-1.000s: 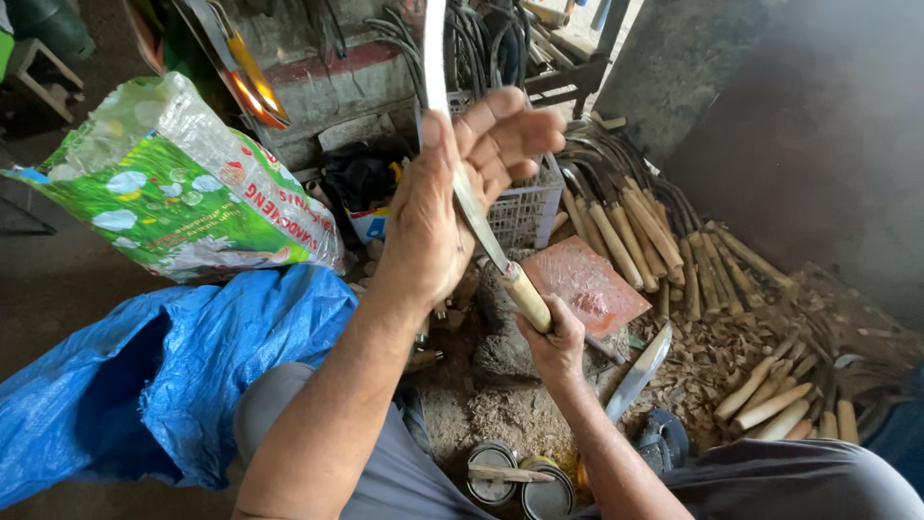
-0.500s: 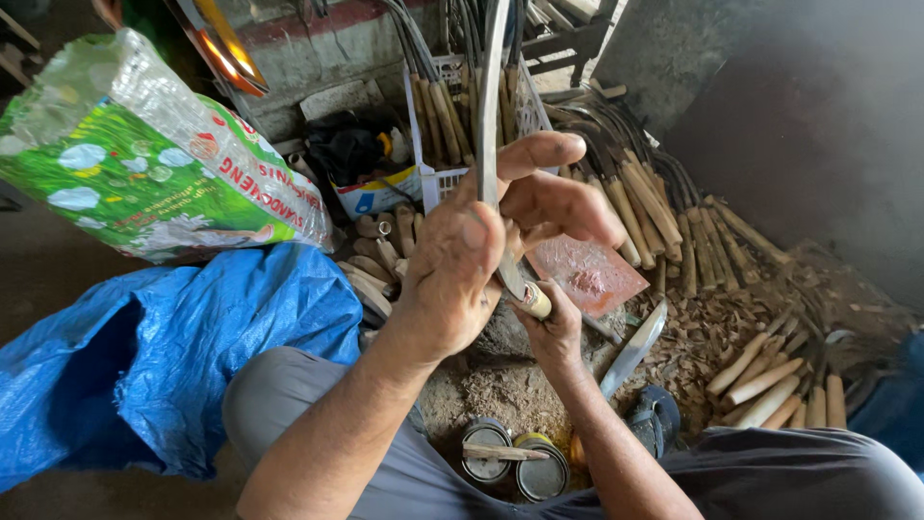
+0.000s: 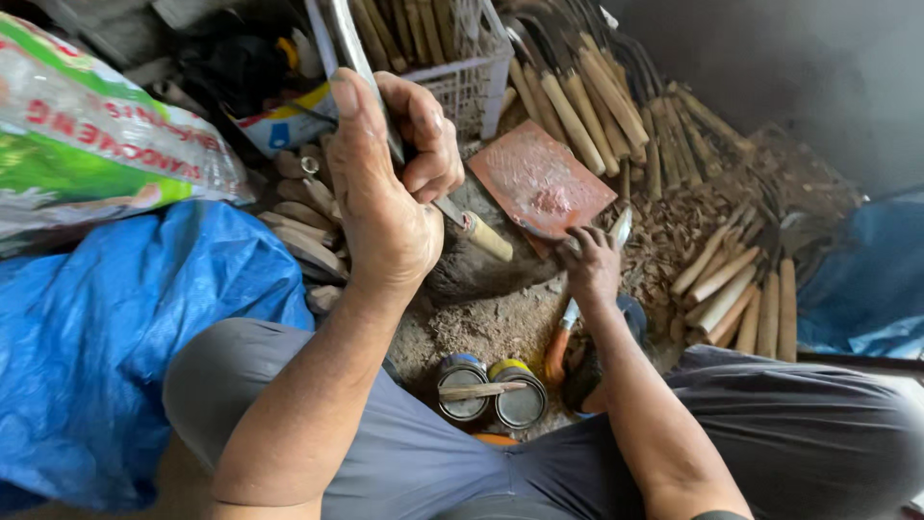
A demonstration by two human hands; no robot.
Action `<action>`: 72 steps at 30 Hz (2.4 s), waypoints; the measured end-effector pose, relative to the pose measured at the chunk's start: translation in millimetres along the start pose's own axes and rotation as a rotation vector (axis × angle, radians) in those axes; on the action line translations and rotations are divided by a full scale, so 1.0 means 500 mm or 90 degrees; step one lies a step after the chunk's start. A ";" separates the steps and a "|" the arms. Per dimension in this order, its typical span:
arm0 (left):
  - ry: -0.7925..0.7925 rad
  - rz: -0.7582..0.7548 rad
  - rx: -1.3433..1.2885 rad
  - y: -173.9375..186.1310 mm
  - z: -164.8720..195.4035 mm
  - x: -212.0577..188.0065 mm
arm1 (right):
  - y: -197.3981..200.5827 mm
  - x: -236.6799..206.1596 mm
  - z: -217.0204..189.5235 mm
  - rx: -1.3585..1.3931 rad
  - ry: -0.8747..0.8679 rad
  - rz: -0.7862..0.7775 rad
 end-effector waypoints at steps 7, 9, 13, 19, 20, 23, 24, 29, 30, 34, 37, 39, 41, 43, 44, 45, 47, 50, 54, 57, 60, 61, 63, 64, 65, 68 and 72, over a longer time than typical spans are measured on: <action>0.036 -0.006 0.069 0.027 -0.087 -0.002 | -0.039 0.001 0.003 -0.016 0.002 -0.086; 0.048 -0.020 0.053 0.029 -0.101 -0.006 | -0.042 -0.001 0.013 0.023 -0.018 -0.069; 0.067 -0.015 0.059 0.037 -0.119 -0.013 | -0.044 -0.014 0.041 0.097 -0.160 -0.066; 0.085 0.012 0.074 0.053 -0.140 -0.012 | -0.047 -0.025 0.035 0.050 -0.064 -0.002; 0.084 0.007 0.071 0.053 -0.143 -0.011 | -0.050 -0.025 0.036 0.044 -0.070 -0.005; 0.091 -0.001 0.076 0.054 -0.152 -0.012 | -0.057 -0.028 0.039 0.021 -0.087 -0.005; 0.095 -0.002 0.079 0.054 -0.156 -0.013 | -0.058 -0.029 0.040 0.011 -0.091 -0.001; 0.106 -0.010 0.079 0.055 -0.164 -0.019 | -0.068 -0.044 0.038 -0.061 -0.112 -0.039; 0.108 -0.012 0.077 0.056 -0.164 -0.019 | -0.068 -0.047 0.037 -0.065 -0.116 -0.046; 0.121 -0.010 0.084 0.055 -0.159 -0.019 | -0.043 -0.043 0.029 -0.098 -0.108 -0.052; 0.108 -0.025 0.105 0.056 -0.154 -0.017 | 0.006 -0.031 0.020 -0.071 -0.296 -0.139; 0.102 -0.042 0.118 0.057 -0.153 -0.019 | 0.072 -0.020 -0.022 0.087 -0.192 -0.064; 0.101 -0.054 0.137 0.059 -0.154 -0.024 | 0.134 -0.006 -0.082 0.217 -0.119 -0.045; 0.098 -0.060 0.140 0.058 -0.158 -0.032 | 0.204 -0.009 -0.147 0.228 -0.078 -0.105; 0.090 -0.075 0.133 0.056 -0.163 -0.031 | 0.234 -0.006 -0.178 0.194 -0.049 -0.132; 0.089 -0.087 0.128 0.055 -0.165 -0.034 | 0.260 0.002 -0.205 0.197 0.008 -0.154; 0.095 -0.111 0.119 0.049 -0.170 -0.039 | 0.299 0.008 -0.252 0.204 0.109 -0.209; 0.101 -0.162 0.082 0.035 -0.171 -0.047 | 0.321 0.026 -0.281 0.090 0.173 -0.225; 0.132 -0.212 0.018 0.022 -0.158 -0.062 | 0.318 0.040 -0.285 0.003 0.207 -0.248; 0.128 -0.238 0.031 0.015 -0.151 -0.062 | 0.309 0.044 -0.285 -0.012 0.226 -0.264; 0.133 -0.253 0.039 0.008 -0.152 -0.058 | 0.302 0.047 -0.285 -0.015 0.254 -0.256; 0.134 -0.254 0.037 0.005 -0.154 -0.057 | 0.299 0.048 -0.284 -0.021 0.265 -0.252; 0.128 -0.261 0.021 -0.001 -0.158 -0.058 | 0.296 0.046 -0.277 -0.029 0.281 -0.239; 0.125 -0.265 0.014 -0.003 -0.161 -0.060 | 0.295 0.043 -0.271 -0.030 0.288 -0.231; 0.122 -0.269 0.011 -0.005 -0.165 -0.061 | 0.294 0.039 -0.264 -0.030 0.296 -0.225; 0.144 -0.274 0.019 -0.004 -0.174 -0.072 | 0.290 0.029 -0.237 -0.064 0.267 -0.246; 0.160 -0.297 -0.018 -0.004 -0.181 -0.070 | 0.285 0.050 -0.210 -0.051 0.202 -0.274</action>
Point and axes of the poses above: each hand's wrist, its own x-axis towards the middle knuckle, its own y-axis out of the back of the hand, z = x × y, the point moved 3 cm from there along x, towards the middle knuckle, and after that the axes turned 11 degrees about -z, right-handed, at the moved point
